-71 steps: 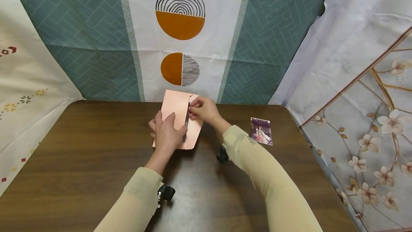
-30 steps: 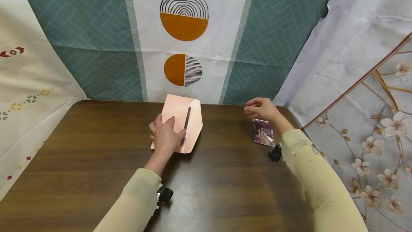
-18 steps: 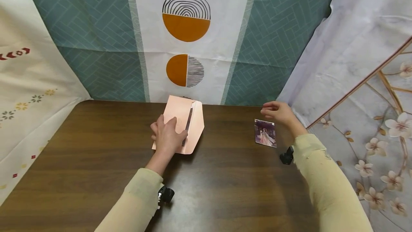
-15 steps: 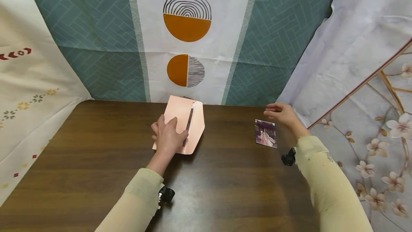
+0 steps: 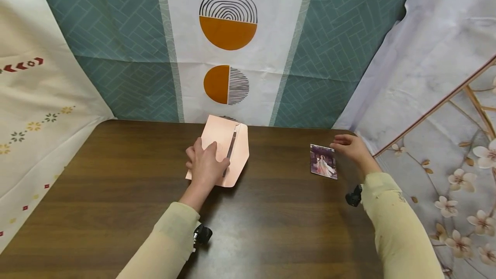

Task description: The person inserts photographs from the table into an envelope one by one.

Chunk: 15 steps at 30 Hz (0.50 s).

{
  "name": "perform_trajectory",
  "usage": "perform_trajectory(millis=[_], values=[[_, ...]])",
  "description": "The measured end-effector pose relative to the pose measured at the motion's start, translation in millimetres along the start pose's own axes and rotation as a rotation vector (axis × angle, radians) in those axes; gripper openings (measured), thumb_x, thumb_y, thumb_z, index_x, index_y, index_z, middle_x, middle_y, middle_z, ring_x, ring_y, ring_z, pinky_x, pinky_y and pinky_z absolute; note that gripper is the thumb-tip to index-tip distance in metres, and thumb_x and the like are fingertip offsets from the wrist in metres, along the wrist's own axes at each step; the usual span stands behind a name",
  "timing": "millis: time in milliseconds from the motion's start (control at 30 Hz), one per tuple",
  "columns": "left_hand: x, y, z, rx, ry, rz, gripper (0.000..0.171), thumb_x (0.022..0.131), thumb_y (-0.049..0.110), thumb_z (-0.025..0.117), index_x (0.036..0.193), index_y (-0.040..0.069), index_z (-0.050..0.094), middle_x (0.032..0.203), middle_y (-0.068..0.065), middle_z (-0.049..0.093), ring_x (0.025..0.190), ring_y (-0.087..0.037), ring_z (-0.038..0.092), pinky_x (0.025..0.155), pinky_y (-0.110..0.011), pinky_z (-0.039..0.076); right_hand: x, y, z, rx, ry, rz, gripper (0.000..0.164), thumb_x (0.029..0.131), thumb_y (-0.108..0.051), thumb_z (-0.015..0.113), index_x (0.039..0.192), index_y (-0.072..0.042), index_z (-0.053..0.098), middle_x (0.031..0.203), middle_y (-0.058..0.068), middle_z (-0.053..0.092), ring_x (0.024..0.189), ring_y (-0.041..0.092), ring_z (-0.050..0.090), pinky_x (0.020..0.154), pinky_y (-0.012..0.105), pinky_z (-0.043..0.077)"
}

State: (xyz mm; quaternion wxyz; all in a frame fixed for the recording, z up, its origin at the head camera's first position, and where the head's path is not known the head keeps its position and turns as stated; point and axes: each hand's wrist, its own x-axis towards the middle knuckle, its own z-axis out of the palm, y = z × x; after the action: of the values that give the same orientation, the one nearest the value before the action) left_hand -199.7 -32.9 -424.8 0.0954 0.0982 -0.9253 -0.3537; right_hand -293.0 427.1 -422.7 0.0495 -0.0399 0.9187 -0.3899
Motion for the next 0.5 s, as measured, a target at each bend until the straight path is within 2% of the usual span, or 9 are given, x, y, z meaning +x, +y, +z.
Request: perform_trajectory(millis=[67, 233, 500], values=[[-0.3, 0.9, 0.8, 0.003, -0.004, 0.002, 0.057, 0.087, 0.022, 0.082, 0.140, 0.005, 0.068, 0.163, -0.026, 0.032, 0.144, -0.050, 0.028, 0.100, -0.071, 0.036, -0.9, 5.1, -0.5, 0.009, 0.006, 0.002, 0.059, 0.106, -0.019, 0.068, 0.146, 0.019, 0.049, 0.136, 0.037, 0.064, 0.089, -0.018, 0.058, 0.079, 0.009, 0.049], [-0.7, 2.4, 3.3, 0.013, -0.011, 0.002, 0.057, 0.087, 0.022, 0.083, 0.140, 0.005, 0.068, 0.164, -0.026, 0.031, 0.145, -0.051, 0.028, 0.101, -0.071, 0.036, -2.9, 18.0, -1.0, 0.085, 0.008, 0.027, 0.059, 0.105, -0.014, 0.069, 0.146, 0.022, 0.045, 0.124, 0.022, 0.075, 0.089, -0.010, 0.065, 0.080, 0.015, 0.055], [-0.3, 2.6, 6.0, 0.016, -0.005, 0.012, 0.057, 0.085, 0.021, 0.085, 0.138, 0.006, 0.069, 0.164, -0.025, 0.032, 0.144, -0.051, 0.028, 0.099, -0.071, 0.036, -7.4, 25.1, 0.2, 0.126, -0.010, 0.107, 0.067, 0.106, -0.020, 0.069, 0.151, 0.021, 0.040, 0.123, 0.004, 0.072, 0.092, -0.008, 0.066, 0.086, 0.021, 0.058]])
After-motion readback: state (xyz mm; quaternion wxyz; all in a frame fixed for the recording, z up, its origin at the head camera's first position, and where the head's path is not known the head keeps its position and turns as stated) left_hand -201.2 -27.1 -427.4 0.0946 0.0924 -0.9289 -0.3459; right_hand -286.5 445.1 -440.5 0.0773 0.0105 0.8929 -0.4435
